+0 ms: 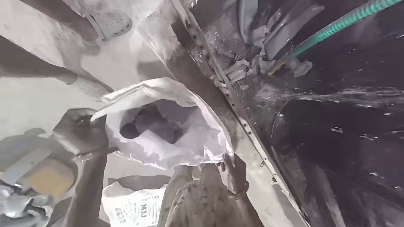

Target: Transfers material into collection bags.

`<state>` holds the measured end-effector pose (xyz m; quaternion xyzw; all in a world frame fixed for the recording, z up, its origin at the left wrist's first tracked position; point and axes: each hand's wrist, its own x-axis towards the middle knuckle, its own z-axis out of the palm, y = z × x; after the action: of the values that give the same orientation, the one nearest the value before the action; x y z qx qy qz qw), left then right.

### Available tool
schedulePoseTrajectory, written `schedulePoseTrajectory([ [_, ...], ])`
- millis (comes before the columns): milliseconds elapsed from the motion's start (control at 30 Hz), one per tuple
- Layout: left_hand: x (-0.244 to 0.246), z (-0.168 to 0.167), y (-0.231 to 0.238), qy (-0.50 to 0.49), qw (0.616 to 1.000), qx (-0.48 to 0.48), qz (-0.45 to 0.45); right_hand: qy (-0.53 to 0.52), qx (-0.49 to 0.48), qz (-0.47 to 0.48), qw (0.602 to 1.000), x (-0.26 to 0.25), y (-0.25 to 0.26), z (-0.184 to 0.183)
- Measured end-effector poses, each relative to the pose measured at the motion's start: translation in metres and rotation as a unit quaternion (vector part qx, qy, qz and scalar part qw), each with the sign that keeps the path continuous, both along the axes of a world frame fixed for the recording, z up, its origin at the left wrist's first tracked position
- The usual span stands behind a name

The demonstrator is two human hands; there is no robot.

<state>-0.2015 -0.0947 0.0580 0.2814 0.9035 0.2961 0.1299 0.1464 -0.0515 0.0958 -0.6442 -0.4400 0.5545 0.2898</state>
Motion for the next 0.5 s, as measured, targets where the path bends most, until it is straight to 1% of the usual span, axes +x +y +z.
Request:
schedulePoseTrajectory([
  [67,0.004,0.002,0.023,-0.029,0.997,-0.064,-0.011,-0.010,-0.037,0.008,0.999,-0.003,0.002,-0.012],
  [133,0.005,-0.006,0.041,-0.057,0.992,-0.115,-0.012,-0.022,-0.063,0.017,0.998,-0.009,0.002,-0.026],
  [233,0.005,-0.014,0.052,-0.080,0.986,-0.149,-0.014,-0.039,-0.053,0.002,0.998,-0.010,0.007,-0.039],
  [300,0.008,-0.013,0.048,-0.096,0.986,-0.139,-0.011,-0.045,-0.054,-0.001,0.998,-0.005,0.011,-0.040],
  [400,0.013,-0.011,0.032,-0.119,0.990,-0.071,0.016,-0.027,-0.082,0.009,0.996,-0.001,0.013,-0.039],
  [500,0.039,-0.005,0.004,-0.128,0.989,0.010,0.072,-0.047,-0.119,0.036,0.991,0.005,0.012,-0.036],
])
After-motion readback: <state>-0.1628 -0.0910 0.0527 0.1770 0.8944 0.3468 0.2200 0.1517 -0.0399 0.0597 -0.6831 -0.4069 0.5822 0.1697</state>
